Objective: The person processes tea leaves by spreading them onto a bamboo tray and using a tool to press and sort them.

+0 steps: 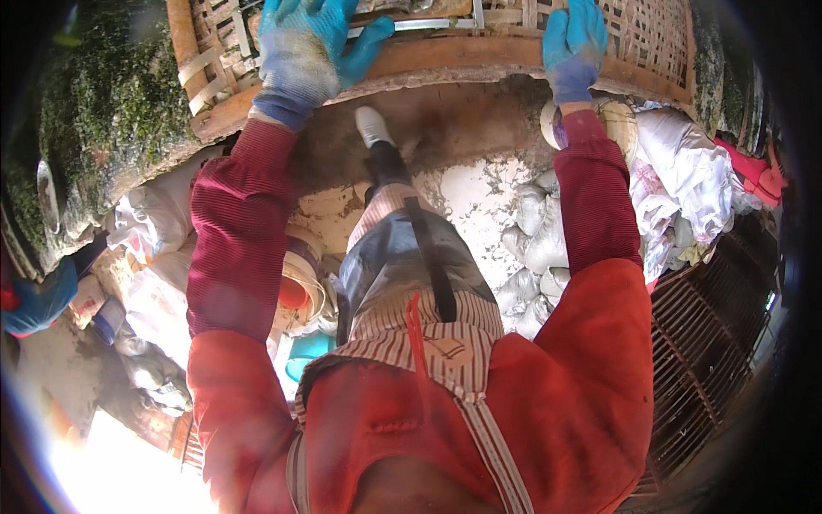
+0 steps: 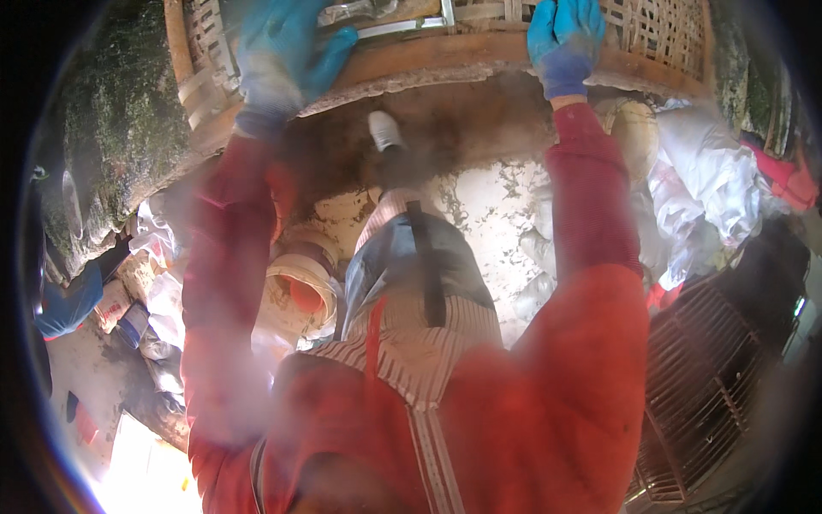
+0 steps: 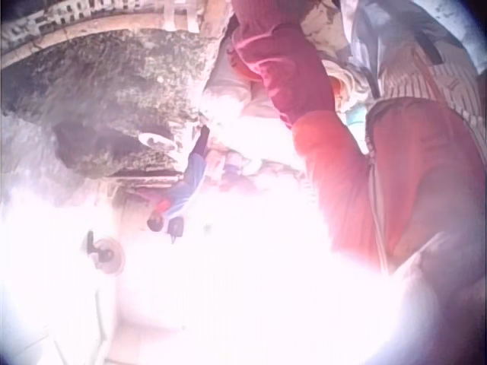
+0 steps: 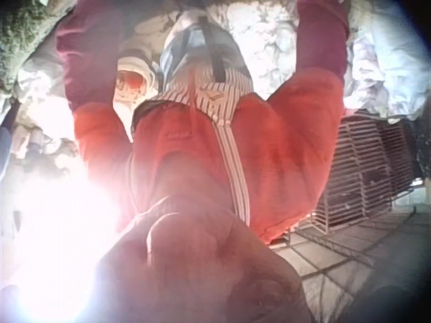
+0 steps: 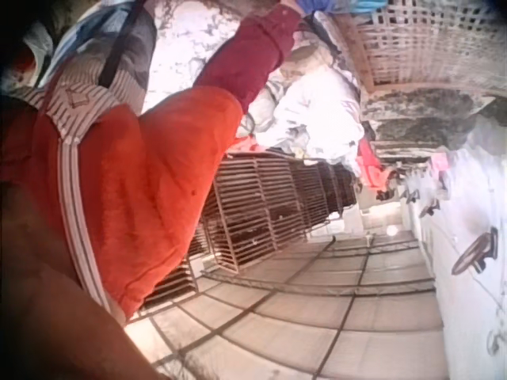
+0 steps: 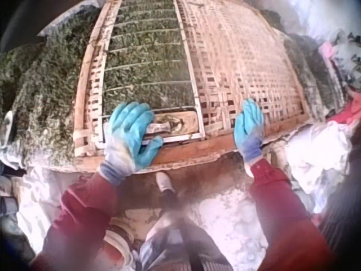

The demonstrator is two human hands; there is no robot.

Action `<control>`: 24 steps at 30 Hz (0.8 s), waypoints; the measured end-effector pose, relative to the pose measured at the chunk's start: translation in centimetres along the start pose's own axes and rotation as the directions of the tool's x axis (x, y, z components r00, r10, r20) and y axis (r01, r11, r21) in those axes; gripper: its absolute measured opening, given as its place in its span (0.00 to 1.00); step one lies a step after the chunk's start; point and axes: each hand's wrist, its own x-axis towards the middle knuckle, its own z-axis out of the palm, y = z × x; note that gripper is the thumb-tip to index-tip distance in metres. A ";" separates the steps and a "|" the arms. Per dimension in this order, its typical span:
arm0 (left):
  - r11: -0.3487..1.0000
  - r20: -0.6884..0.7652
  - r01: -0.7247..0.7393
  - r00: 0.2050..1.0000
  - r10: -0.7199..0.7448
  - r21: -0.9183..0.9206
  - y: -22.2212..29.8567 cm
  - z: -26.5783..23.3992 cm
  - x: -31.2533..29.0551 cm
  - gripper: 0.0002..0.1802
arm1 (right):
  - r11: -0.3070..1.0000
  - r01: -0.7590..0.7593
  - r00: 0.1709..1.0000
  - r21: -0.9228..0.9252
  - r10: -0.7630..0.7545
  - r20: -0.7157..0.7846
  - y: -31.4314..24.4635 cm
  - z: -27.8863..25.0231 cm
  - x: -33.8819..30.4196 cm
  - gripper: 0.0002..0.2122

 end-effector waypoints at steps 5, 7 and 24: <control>0.994 -0.090 -0.090 0.992 0.084 -0.067 -1.0 1.1 -0.5 0.30 | 0.999 -0.005 0.999 0.042 0.004 0.033 0.2 -0.1 -0.3 0.14; 0.996 -0.076 -0.084 0.994 0.083 -0.014 -1.0 1.1 -0.6 0.29 | 0.999 -0.002 1.000 0.035 0.002 0.001 0.0 0.2 -0.4 0.14; 0.996 -0.090 -0.081 0.993 0.078 -0.031 -0.7 1.0 -0.1 0.27 | 1.000 -0.005 1.000 0.004 0.005 0.022 0.2 0.1 -0.1 0.17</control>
